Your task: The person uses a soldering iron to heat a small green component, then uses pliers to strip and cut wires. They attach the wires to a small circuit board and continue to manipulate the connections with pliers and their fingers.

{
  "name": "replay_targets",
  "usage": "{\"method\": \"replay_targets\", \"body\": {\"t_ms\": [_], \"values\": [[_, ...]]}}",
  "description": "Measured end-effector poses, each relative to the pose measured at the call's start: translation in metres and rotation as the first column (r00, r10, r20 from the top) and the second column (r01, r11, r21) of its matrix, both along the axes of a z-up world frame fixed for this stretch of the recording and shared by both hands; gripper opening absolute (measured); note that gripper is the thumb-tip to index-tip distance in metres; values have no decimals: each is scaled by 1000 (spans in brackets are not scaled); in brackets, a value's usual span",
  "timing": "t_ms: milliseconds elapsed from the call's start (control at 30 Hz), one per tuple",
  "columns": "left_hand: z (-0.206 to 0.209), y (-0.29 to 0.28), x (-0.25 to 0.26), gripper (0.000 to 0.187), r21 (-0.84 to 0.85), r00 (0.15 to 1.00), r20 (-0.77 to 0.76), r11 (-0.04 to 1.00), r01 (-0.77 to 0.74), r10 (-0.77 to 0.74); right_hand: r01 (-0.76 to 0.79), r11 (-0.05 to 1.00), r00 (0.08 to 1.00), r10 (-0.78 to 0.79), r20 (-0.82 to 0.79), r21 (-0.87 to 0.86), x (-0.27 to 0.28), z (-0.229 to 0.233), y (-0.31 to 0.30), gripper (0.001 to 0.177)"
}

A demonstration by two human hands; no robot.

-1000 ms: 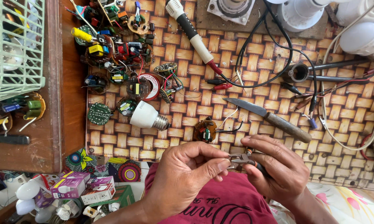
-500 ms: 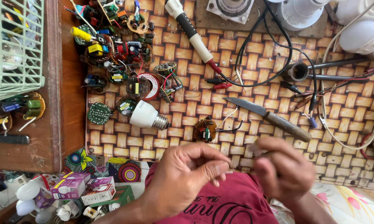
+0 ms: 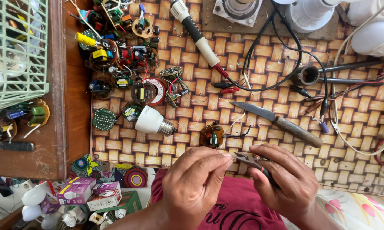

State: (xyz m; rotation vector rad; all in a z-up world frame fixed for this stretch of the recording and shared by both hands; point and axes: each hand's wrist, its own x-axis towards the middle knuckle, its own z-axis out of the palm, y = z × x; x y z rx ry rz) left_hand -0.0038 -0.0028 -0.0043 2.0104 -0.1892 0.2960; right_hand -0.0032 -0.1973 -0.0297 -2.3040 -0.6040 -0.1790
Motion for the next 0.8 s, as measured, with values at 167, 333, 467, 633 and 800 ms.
{"method": "replay_targets", "body": {"t_ms": [167, 333, 467, 633, 800], "values": [[-2, 0, 0, 6, 38, 1000, 13, 999, 7, -7, -19, 1000, 999, 19, 34, -12, 2, 0, 2, 21], [-3, -1, 0, 5, 8, 1000, -2, 1000, 13, -13, -21, 1000, 997, 22, 72, -14, 2, -3, 3, 28], [-7, -5, -1, 5, 41, 996, -68, 998, -48, 51, 2, 996, 993, 7, 114, -85, -2, -2, 7, 26], [-8, -5, 1, 5, 2, 992, -83, 996, -90, 90, 240, 971, 970, -240, 30, 15, -10, -6, 4, 23], [-3, 1, 4, 7, -176, 941, -335, 977, -120, 55, 198, 965, 978, -183, 100, -172, 13, 10, 3, 25]]}}
